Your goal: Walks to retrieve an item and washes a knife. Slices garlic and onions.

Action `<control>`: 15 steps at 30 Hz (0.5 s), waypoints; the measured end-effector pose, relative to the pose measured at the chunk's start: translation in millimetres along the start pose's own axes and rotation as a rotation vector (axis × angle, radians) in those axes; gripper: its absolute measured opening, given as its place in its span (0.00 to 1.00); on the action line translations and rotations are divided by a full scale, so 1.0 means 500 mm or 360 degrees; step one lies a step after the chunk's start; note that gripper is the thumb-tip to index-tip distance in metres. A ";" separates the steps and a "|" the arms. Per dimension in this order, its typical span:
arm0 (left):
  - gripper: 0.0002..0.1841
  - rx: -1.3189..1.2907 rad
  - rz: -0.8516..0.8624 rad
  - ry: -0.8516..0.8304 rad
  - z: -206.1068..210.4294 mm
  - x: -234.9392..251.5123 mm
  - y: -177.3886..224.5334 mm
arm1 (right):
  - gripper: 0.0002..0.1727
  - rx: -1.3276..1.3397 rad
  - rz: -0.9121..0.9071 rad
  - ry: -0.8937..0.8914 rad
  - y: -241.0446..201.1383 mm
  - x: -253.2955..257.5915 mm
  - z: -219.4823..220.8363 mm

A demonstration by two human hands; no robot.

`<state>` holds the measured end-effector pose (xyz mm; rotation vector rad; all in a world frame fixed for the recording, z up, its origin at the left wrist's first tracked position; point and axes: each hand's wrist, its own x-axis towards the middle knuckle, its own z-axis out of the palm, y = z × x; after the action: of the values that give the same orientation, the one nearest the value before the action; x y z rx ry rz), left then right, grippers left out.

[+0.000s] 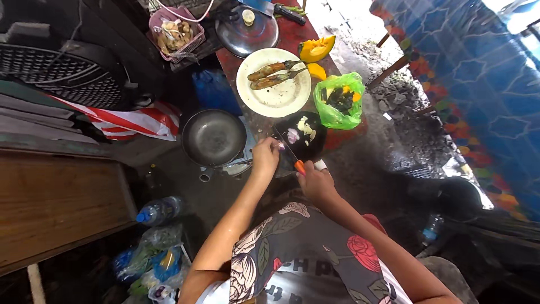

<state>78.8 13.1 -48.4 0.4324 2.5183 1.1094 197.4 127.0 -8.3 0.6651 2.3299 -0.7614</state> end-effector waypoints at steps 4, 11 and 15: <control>0.05 0.0007 -0.0007 -0.0001 0.001 0.011 0.005 | 0.24 -0.0163 0.0094 -0.0044 -0.021 0.007 0.005; 0.05 0.0005 -0.0006 -0.0006 0.004 0.011 0.015 | 0.24 0.0071 0.0037 -0.0006 0.008 0.026 -0.019; 0.09 -0.0139 -0.0087 -0.0096 0.017 0.039 0.029 | 0.23 0.0126 0.0052 0.0111 0.012 0.005 -0.027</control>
<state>67.2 35.9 -46.4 0.3653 2.4045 1.1629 194.3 140.8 -3.4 0.7740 2.3554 -0.8316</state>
